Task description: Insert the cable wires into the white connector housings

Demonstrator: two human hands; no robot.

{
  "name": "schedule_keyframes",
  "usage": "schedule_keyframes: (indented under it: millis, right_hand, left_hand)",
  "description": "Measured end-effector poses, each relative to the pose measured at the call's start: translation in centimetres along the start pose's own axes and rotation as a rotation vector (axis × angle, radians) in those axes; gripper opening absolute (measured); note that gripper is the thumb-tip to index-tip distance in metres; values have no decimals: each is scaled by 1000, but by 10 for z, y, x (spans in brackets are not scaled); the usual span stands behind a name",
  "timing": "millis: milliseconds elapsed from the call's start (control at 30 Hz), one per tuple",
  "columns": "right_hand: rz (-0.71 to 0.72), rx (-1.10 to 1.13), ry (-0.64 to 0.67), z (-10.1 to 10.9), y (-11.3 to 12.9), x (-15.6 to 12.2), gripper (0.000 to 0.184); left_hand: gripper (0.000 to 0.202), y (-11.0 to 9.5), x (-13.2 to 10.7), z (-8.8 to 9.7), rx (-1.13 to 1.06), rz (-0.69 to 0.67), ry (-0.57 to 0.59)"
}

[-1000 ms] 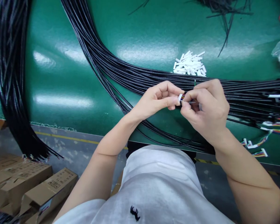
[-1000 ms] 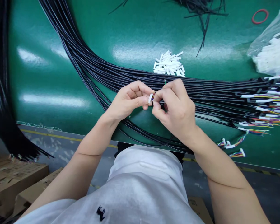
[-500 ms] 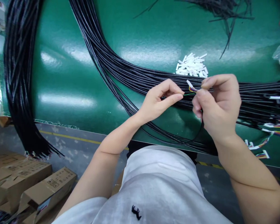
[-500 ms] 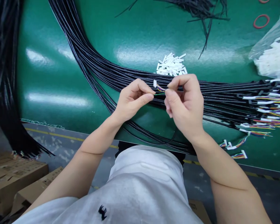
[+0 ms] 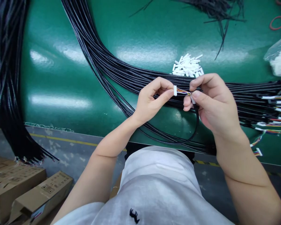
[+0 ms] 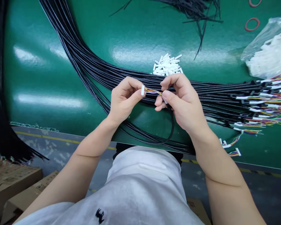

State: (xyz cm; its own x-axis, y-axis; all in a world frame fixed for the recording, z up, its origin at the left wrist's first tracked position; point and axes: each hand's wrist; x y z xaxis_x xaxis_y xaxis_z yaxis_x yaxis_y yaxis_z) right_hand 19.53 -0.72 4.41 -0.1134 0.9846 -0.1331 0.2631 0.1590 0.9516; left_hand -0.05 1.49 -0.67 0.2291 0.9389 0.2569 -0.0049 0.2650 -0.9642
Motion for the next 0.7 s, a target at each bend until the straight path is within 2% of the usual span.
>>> schedule_keyframes:
  millis: [167,300,367,433,500,567,633,700]
  right_hand:
    - [-50,16,64,2,4,1,24]
    - [-53,-223,115,2,3,-5,26]
    - [-2,-390,84,1,1,-9,19]
    - [106,-539,44,1,0,-13,10]
    - [240,-672,19,1,0,-15,10]
    - [278,-733,18,1,0,-16,14]
    - [166,-672,34,1,3,-15,19]
    - [-14,-531,66,0,6,-15,27]
  left_hand:
    - [36,1,1,2,19,60,16]
    - [38,1,2,8,48,82,-77]
    - [38,0,3,12,65,96,-78]
    - [38,-2,3,13,90,109,-29]
    - [37,-5,4,14,109,112,12]
    - [35,-6,5,12,108,76,28]
    - [32,-4,6,11,108,37,10]
    - [31,-1,7,11,121,14,-8]
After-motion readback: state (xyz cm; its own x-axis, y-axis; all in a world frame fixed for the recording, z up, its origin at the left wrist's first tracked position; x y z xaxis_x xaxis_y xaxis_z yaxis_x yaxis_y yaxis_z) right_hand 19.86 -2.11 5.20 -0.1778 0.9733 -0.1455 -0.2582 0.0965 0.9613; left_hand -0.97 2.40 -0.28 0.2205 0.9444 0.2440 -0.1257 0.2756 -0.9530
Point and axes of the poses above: each hand's wrist, its own x-axis towards the middle knuckle, its own z-axis out of the back of the hand, y = z × x, and after that the axes turned 4 degrees about z, right-handed
